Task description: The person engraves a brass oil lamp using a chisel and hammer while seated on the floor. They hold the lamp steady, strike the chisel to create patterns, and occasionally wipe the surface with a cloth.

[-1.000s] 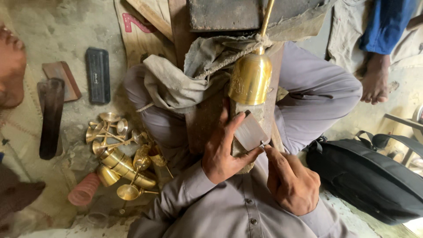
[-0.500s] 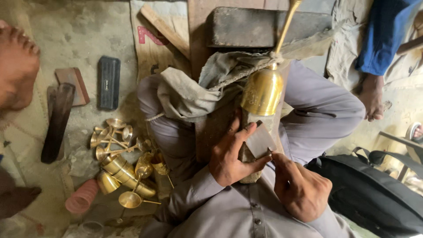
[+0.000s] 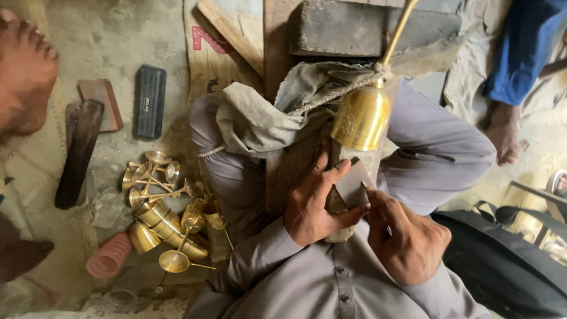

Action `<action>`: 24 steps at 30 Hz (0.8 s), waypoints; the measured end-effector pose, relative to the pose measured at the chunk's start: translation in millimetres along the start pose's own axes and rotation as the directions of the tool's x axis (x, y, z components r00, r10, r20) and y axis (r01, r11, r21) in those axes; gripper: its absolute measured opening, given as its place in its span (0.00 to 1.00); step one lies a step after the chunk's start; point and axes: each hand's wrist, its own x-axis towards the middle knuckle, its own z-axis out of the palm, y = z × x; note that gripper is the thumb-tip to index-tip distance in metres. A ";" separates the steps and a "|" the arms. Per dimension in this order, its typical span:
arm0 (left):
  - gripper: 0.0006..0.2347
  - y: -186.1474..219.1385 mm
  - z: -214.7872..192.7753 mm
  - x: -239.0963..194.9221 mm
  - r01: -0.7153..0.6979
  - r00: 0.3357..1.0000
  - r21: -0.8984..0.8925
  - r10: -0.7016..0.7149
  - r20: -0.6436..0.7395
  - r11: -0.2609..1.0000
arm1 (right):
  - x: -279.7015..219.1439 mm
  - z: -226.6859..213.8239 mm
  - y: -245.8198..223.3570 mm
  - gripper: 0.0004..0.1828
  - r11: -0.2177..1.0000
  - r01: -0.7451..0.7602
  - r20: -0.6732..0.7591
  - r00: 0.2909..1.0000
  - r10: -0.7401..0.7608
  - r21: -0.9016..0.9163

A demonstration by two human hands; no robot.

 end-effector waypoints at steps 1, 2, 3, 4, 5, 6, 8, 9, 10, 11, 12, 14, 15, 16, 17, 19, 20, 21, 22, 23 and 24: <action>0.35 0.2 0.1 0.0 0.005 1.000 0.013 -0.005 0.008 1.000 | -0.6 -1.4 -1.3 0.16 1.000 -0.005 -0.002 1.000 0.005 0.002; 0.35 -0.8 1.2 1.7 0.011 1.000 0.033 -0.011 -0.001 0.999 | 2.4 -2.2 -0.5 0.15 1.000 0.008 -0.002 1.000 -0.008 0.007; 0.35 -2.6 1.5 3.2 0.004 1.000 0.018 -0.004 0.003 1.000 | 4.6 -2.9 -0.8 0.15 1.000 0.022 -0.003 1.000 -0.021 0.011; 0.36 -2.9 2.1 2.1 0.008 1.000 0.006 -0.008 0.003 1.000 | 7.1 -2.1 -0.6 0.14 0.999 0.044 -0.014 0.999 -0.044 -0.005; 0.36 -2.9 3.0 0.6 0.011 1.000 -0.007 -0.011 0.002 1.000 | 7.8 -3.0 -0.5 0.13 0.998 0.067 -0.025 0.997 -0.067 -0.022; 0.36 -3.8 2.8 -1.0 0.006 1.000 -0.018 -0.006 -0.007 1.000 | 6.9 -1.7 -0.7 0.13 0.996 0.077 -0.043 0.996 -0.078 -0.040; 0.35 -3.8 2.7 -1.7 -0.012 1.000 -0.043 0.011 -0.018 0.999 | 4.6 -2.3 -0.3 0.15 0.998 0.056 -0.019 0.998 -0.055 0.034; 0.35 -3.3 2.4 -0.8 -0.008 1.000 -0.018 0.008 -0.017 1.000 | 4.9 -2.3 0.2 0.16 0.997 0.043 -0.011 0.999 -0.042 0.070; 0.35 -3.1 3.4 0.3 -0.006 1.000 -0.001 0.006 -0.014 1.000 | 3.3 -4.2 0.5 0.15 0.999 0.029 -0.006 1.000 -0.029 0.042; 0.35 -3.9 3.8 1.5 -0.005 1.000 0.015 0.005 -0.011 1.000 | 3.8 -3.9 1.0 0.15 1.000 0.015 -0.001 1.000 -0.015 0.015; 0.35 -4.2 4.2 2.3 -0.007 1.000 0.019 0.007 -0.013 1.000 | 5.8 -4.6 2.2 0.14 1.000 0.015 0.015 1.000 -0.015 -0.006; 0.35 -5.3 3.4 -0.2 -0.001 1.000 0.028 0.002 -0.014 1.000 | 8.8 -3.0 3.8 0.12 0.997 0.075 -0.013 0.997 -0.075 -0.026; 0.35 -4.7 3.2 -3.4 0.021 1.000 0.011 -0.020 -0.008 1.000 | 8.3 -2.7 4.3 0.11 0.994 0.103 -0.022 0.994 -0.103 -0.033; 0.35 -5.7 2.3 -3.4 0.027 1.000 -0.006 -0.027 0.004 1.000 | 8.6 -0.8 4.5 0.12 0.996 0.093 -0.004 0.996 -0.093 -0.008; 0.35 -5.1 1.8 -3.4 0.033 0.999 -0.023 -0.033 0.016 0.999 | 7.3 -1.4 4.2 0.13 0.996 0.083 0.015 0.996 -0.083 0.017; 0.35 -4.2 1.0 -0.8 0.016 1.000 -0.001 -0.016 0.003 1.000 | 8.0 -0.5 4.1 0.13 0.998 0.062 0.021 0.998 -0.062 0.005; 0.35 -2.8 1.8 0.9 0.008 1.000 0.005 -0.008 -0.006 1.000 | 7.2 -2.9 3.5 0.12 0.998 0.053 0.015 0.999 -0.052 -0.036; 0.35 -2.2 1.6 2.4 0.000 1.000 -0.003 0.000 0.000 1.000 | 7.1 -4.3 2.8 0.11 0.996 0.043 0.009 0.999 -0.043 -0.076; 0.35 -1.6 1.4 2.9 0.003 1.000 -0.005 -0.003 -0.007 1.000 | 8.0 -5.5 2.8 0.11 0.997 0.049 0.009 0.999 -0.048 -0.062; 0.35 -2.0 1.0 3.1 0.005 1.000 -0.007 -0.005 -0.014 1.000 | 9.6 -4.8 2.9 0.12 0.997 0.054 0.010 0.999 -0.054 -0.047; 0.35 -2.3 -0.3 1.3 0.000 1.000 0.001 0.000 -0.014 1.000 | 8.5 -4.4 2.2 0.12 0.998 0.055 0.014 0.998 -0.055 -0.028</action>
